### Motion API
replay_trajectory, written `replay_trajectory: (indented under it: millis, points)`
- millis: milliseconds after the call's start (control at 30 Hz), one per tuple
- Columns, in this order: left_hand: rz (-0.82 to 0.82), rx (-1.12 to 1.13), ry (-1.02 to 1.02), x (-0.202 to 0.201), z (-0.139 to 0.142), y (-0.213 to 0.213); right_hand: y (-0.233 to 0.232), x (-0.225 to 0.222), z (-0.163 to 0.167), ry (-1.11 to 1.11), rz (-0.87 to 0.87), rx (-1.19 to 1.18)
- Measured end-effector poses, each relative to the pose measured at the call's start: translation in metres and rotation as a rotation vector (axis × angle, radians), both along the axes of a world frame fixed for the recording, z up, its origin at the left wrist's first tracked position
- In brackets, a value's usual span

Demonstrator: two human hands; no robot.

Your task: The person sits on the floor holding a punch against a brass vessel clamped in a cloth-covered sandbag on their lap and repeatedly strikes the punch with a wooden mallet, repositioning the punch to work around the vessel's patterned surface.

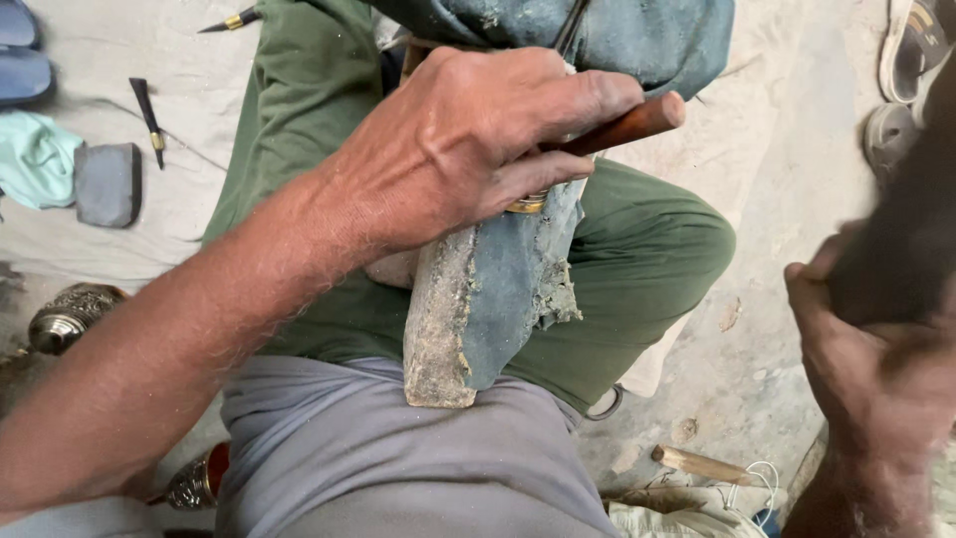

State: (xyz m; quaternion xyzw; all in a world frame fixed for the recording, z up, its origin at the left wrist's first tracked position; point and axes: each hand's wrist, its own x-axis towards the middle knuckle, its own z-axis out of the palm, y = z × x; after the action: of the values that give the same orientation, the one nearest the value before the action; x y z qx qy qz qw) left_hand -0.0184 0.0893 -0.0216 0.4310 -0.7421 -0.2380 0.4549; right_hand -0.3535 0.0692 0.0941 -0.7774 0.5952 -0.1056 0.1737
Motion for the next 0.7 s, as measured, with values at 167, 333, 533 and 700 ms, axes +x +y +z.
replay_trajectory:
  millis: [167, 333, 533, 700]
  points:
    - [-0.002, -0.029, -0.015, 0.0, -0.004, -0.003, 0.005, -0.001, 0.0, -0.081, -0.142, 0.001]
    - [-0.04, -0.075, 0.006, 0.005, 0.009, -0.002, 0.011, 0.008, 0.012, 0.29, 0.167, -0.093]
    - [0.089, -0.055, 0.059, 0.008, 0.016, 0.012, 0.019, 0.004, 0.009, -0.413, -0.353, 0.127]
    - [0.077, -0.013, 0.165, 0.003, 0.002, 0.008, 0.0, -0.017, 0.003, -0.127, -0.313, 0.073]
